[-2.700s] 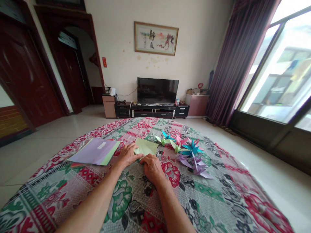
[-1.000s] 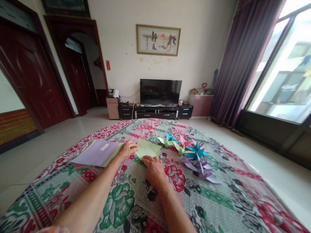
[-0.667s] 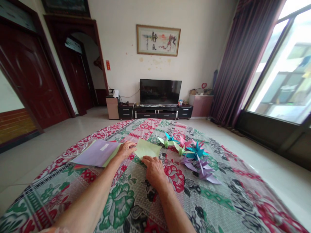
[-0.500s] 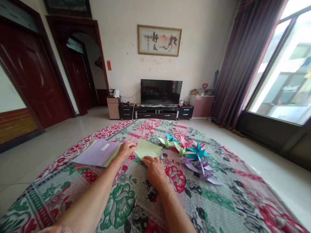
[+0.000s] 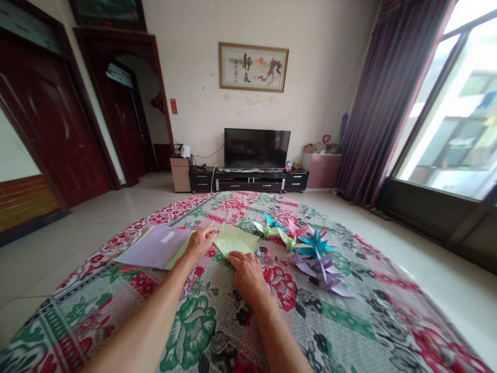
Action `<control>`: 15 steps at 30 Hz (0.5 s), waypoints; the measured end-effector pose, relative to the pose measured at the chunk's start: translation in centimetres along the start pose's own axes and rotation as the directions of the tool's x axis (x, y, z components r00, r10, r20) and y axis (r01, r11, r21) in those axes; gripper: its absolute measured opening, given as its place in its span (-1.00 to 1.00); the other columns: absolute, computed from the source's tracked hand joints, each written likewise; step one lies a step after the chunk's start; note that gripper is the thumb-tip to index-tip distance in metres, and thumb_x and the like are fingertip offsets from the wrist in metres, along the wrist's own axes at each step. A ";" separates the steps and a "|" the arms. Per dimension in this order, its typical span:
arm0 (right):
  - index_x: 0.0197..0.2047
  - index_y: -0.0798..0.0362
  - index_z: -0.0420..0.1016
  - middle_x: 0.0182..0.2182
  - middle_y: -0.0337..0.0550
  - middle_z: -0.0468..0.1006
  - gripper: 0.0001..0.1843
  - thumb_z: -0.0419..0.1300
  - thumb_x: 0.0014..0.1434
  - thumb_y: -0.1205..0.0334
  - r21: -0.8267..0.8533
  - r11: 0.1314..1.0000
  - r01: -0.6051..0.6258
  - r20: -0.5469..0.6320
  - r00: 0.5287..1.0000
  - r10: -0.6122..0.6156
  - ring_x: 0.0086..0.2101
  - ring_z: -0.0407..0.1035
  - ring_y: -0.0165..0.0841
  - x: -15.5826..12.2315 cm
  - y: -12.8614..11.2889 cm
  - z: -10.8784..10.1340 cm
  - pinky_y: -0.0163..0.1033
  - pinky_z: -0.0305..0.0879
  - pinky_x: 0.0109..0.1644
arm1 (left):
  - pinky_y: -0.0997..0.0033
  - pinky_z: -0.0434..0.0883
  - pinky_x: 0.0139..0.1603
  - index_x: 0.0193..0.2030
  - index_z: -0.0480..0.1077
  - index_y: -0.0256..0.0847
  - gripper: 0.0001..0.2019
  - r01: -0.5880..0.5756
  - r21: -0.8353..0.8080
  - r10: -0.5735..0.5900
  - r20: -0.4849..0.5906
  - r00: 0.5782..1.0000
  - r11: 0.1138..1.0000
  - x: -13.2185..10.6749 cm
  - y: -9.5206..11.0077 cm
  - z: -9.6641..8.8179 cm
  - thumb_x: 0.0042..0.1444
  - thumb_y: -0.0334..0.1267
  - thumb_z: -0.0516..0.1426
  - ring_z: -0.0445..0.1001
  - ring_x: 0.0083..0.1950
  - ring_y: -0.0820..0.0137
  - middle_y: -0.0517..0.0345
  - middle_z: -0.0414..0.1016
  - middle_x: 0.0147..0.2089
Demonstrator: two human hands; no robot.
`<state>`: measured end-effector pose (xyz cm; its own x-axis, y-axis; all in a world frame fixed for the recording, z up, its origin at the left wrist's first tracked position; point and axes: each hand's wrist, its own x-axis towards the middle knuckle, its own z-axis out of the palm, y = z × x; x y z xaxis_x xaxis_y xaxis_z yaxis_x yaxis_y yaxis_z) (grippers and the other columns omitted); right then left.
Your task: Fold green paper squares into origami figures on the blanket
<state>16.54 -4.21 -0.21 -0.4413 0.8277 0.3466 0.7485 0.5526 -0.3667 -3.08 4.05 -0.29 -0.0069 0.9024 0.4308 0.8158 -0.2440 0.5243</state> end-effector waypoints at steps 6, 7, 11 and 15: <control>0.03 -0.14 0.42 0.05 -0.29 0.43 -0.45 -0.05 0.03 0.49 0.012 1.000 0.012 -0.001 1.000 -0.012 -0.09 0.28 -0.32 0.0 -0.2 -0.3 -0.22 0.13 0.03 | 0.31 0.27 0.09 0.03 0.40 -0.11 -0.39 -0.143 0.096 0.120 0.216 0.969 0.985 -0.6 1.1 -0.9 -0.24 -0.02 0.29 0.36 0.05 0.21 0.03 0.40 0.01; 0.03 -0.13 0.42 0.05 -0.29 0.43 -0.45 -0.05 0.03 0.49 0.010 1.000 0.008 0.000 1.000 -0.008 -0.08 0.28 -0.31 0.0 -0.2 -0.3 -0.22 0.13 0.03 | 0.32 0.28 0.09 0.03 0.40 -0.12 -0.41 -0.140 0.095 0.116 0.221 0.968 0.986 -0.6 1.0 -0.9 -0.22 -0.06 0.29 0.37 0.04 0.23 0.03 0.40 0.00; 0.01 -0.12 0.44 0.05 -0.30 0.42 -0.48 -0.04 0.04 0.47 0.008 1.000 -0.011 0.001 1.000 0.011 -0.08 0.27 -0.29 0.0 -0.1 -0.2 -0.21 0.14 0.02 | 0.44 0.31 0.00 -0.03 0.44 -0.18 -0.64 -0.079 0.059 0.068 0.161 0.985 0.995 -0.1 0.1 -0.4 -0.03 -0.28 0.16 0.43 -0.06 0.34 0.05 0.48 -0.07; 0.00 -0.13 0.45 0.05 -0.30 0.43 -0.48 -0.04 0.04 0.48 0.011 1.000 -0.015 -0.007 1.000 0.015 -0.10 0.28 -0.30 0.0 -0.1 -0.1 -0.21 0.15 0.01 | 0.46 0.33 -0.04 -0.07 0.46 -0.15 -0.69 0.031 0.109 -0.036 0.048 0.998 0.994 0.2 0.2 -0.7 0.11 -0.36 -0.02 0.47 -0.09 0.37 0.08 0.53 -0.10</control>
<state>16.54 -4.27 -0.08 -0.4266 0.8352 0.3471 0.7492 0.5413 -0.3817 -3.34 3.92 0.39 -0.0090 0.9266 0.3759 0.8731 -0.1759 0.4546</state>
